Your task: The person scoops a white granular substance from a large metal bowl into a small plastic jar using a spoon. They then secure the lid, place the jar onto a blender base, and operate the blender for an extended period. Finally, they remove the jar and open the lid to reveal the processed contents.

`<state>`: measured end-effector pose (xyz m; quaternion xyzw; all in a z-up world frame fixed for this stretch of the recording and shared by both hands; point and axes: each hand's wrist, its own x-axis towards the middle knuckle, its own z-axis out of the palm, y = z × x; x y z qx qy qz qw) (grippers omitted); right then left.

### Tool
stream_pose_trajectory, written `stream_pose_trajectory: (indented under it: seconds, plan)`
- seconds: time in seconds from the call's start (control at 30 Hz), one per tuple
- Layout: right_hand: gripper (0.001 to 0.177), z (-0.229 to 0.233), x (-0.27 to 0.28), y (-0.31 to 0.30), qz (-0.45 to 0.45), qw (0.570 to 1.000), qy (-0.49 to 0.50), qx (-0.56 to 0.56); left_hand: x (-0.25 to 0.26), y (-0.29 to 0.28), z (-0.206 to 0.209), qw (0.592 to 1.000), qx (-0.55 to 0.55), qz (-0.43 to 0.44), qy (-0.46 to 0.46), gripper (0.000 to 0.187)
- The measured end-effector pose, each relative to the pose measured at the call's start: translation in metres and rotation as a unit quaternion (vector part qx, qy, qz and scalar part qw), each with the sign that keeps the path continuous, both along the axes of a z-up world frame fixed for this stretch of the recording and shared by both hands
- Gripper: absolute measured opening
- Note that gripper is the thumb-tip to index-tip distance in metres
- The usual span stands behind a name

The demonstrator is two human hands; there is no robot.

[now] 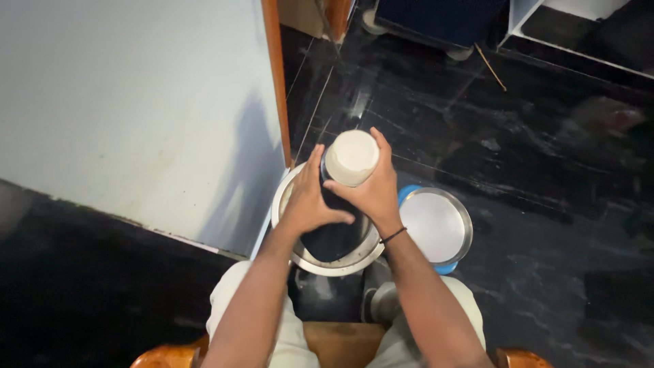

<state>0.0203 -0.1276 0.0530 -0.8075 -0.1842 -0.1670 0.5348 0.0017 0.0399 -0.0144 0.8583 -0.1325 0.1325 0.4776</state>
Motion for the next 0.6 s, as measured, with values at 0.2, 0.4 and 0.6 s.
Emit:
stream_pose_trajectory:
  seconds: [0.2, 0.4, 0.6]
  plan:
    - [0.1, 0.001, 0.004, 0.002, -0.014, 0.999, -0.049, -0.007, -0.001, -0.032, -0.002, 0.99, -0.004, 0.122, -0.065, 0.133]
    - [0.097, 0.003, 0.008, 0.002, -0.029, 0.999, -0.029, -0.027, 0.0, -0.026, 0.009, 0.99, -0.007, 0.12, -0.071, 0.132]
    - [0.097, 0.007, 0.012, -0.004, 0.009, 0.999, -0.019, -0.031, 0.002, -0.029, 0.006, 0.989, -0.007, 0.118, -0.087, 0.128]
